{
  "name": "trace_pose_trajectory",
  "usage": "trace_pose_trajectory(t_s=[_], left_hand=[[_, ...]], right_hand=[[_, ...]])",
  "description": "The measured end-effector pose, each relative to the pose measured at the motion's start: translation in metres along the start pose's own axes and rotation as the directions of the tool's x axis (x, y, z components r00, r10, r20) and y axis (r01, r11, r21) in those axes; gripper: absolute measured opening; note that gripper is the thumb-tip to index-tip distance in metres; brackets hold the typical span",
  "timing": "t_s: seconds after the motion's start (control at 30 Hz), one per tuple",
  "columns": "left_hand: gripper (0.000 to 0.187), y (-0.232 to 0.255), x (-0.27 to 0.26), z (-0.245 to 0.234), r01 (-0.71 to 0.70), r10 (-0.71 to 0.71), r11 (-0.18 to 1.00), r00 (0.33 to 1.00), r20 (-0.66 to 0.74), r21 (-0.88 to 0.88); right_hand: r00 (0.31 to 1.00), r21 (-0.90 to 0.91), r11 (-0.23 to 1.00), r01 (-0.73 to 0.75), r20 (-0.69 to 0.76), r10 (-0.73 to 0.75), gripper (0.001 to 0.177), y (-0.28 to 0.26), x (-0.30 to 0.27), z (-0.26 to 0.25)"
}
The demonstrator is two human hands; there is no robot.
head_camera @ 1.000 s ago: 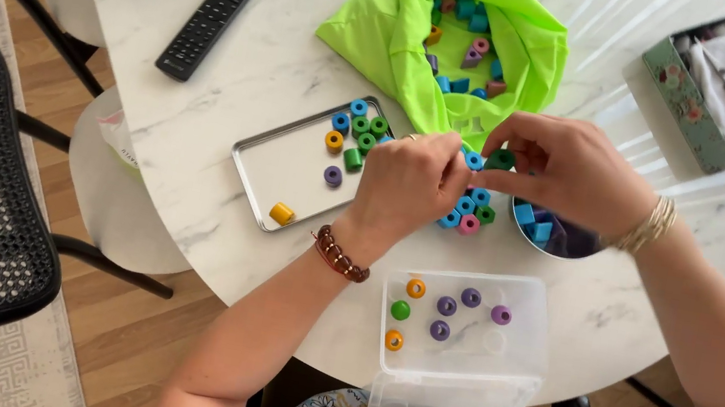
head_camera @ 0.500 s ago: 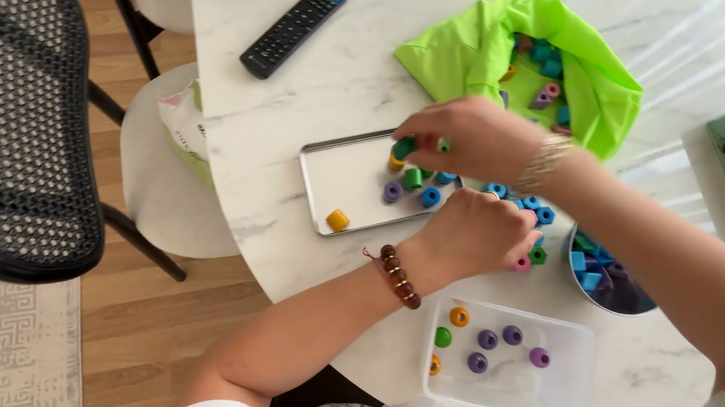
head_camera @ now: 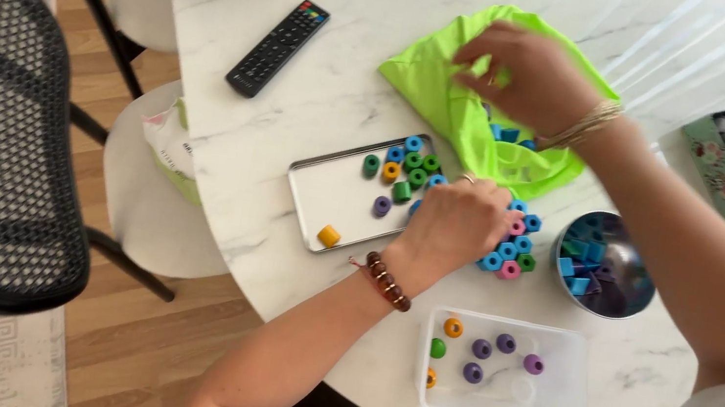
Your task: Sort colorful blocks and rings into different groups or containers on a table.
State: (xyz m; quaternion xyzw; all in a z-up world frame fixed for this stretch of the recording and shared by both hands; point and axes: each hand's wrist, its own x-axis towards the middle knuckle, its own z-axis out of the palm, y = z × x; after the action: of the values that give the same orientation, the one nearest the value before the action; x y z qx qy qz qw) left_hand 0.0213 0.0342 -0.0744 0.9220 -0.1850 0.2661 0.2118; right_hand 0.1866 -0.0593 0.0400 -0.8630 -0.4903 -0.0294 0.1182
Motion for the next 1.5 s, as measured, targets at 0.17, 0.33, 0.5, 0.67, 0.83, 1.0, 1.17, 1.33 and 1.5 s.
trace_pose_trajectory(t_s=[0.17,0.33,0.5,0.67,0.83,1.0,1.17,1.33,1.5], left_hand=[[0.035,-0.008,0.008,0.005,-0.017,0.01,0.996,0.996,0.087,0.082],[0.059,-0.023,0.001,0.033,-0.01,0.018,0.99,0.998,-0.056,0.14],[0.071,-0.029,-0.003,0.047,0.004,-0.003,0.991,1.0,-0.002,0.136],[0.076,-0.03,-0.004,0.047,0.024,-0.034,0.989,0.997,0.065,0.143],[0.073,-0.03,-0.006,0.049,0.019,-0.036,0.988,0.993,0.11,0.15],[0.072,-0.029,-0.004,0.043,0.016,-0.036,0.989,0.99,0.135,0.149],[0.073,-0.027,0.0,0.029,0.004,-0.029,0.989,0.985,0.172,0.145],[0.025,-0.023,0.009,0.006,-0.05,0.02,0.99,0.978,0.21,0.135],[0.023,-0.032,0.013,0.001,-0.029,0.018,0.997,0.988,0.153,0.07]], right_hand=[[0.977,-0.099,0.973,-0.21,0.027,0.213,0.012,0.097,-0.059,0.026],[0.963,0.01,0.977,-0.213,0.168,0.209,0.03,0.118,-0.087,0.065],[0.945,-0.191,0.951,-0.242,0.177,0.275,0.03,0.111,-0.078,0.087],[0.924,-0.176,0.943,-0.284,0.213,0.318,0.029,0.1,-0.071,0.083],[0.947,0.0,0.968,-0.249,0.21,0.244,0.029,0.084,-0.072,0.066],[0.962,0.047,0.977,-0.208,0.188,0.196,0.019,0.082,-0.078,0.058],[0.988,0.262,0.962,-0.076,-0.11,0.108,0.049,0.049,-0.113,0.013],[0.962,0.448,0.878,-0.17,-0.115,0.246,0.03,-0.001,-0.169,-0.03],[0.94,0.376,0.892,-0.252,-0.126,0.318,0.033,-0.032,-0.211,-0.034]])
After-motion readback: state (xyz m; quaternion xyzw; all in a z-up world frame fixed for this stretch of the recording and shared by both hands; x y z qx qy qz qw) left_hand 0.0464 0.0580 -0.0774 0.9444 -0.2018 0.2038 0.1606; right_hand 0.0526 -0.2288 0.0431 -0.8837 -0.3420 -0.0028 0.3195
